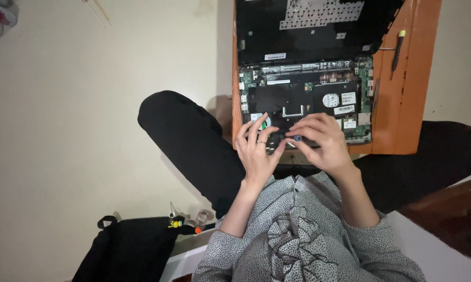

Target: Repairing the internal hardware of a laptop by manipulating cables and components.

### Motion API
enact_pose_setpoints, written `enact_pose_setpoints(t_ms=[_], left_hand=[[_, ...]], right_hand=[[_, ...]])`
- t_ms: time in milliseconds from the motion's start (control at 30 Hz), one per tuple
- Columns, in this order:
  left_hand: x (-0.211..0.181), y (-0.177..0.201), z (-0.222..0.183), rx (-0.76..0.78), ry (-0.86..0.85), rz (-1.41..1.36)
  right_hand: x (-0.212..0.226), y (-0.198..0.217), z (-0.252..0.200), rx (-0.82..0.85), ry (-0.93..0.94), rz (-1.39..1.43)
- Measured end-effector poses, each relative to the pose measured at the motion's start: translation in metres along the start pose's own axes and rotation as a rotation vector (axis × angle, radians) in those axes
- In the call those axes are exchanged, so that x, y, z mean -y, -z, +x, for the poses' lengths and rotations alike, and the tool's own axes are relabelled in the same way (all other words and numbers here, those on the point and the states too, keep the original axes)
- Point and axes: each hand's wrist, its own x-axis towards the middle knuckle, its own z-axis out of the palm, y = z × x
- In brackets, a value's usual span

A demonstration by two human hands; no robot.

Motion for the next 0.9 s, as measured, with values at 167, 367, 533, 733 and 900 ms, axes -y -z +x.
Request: enact_pose_setpoints(t_ms=[167, 367, 533, 733, 900], left_hand=[[-0.002, 0.001, 0.0, -0.028, -0.001, 0.007], [-0.001, -0.002, 0.0, -0.044, -0.013, 0.012], [-0.001, -0.001, 0.0, -0.016, -0.032, 0.049], [0.002, -0.003, 0.0, -0.02, -0.084, 0.122], [-0.003, 0.0, 0.0, 0.001, -0.083, 0.18]], right_hand=[[0.002, 0.0, 0.001, 0.01, -0.019, -0.047], [0.007, -0.009, 0.003, -0.067, -0.004, -0.062], [0.006, -0.015, -0.004, -0.131, -0.061, 0.039], [-0.01, 0.015, -0.032, -0.443, -0.342, 0.377], [-0.046, 0.078, -0.059, -0.934, -0.677, 0.721]])
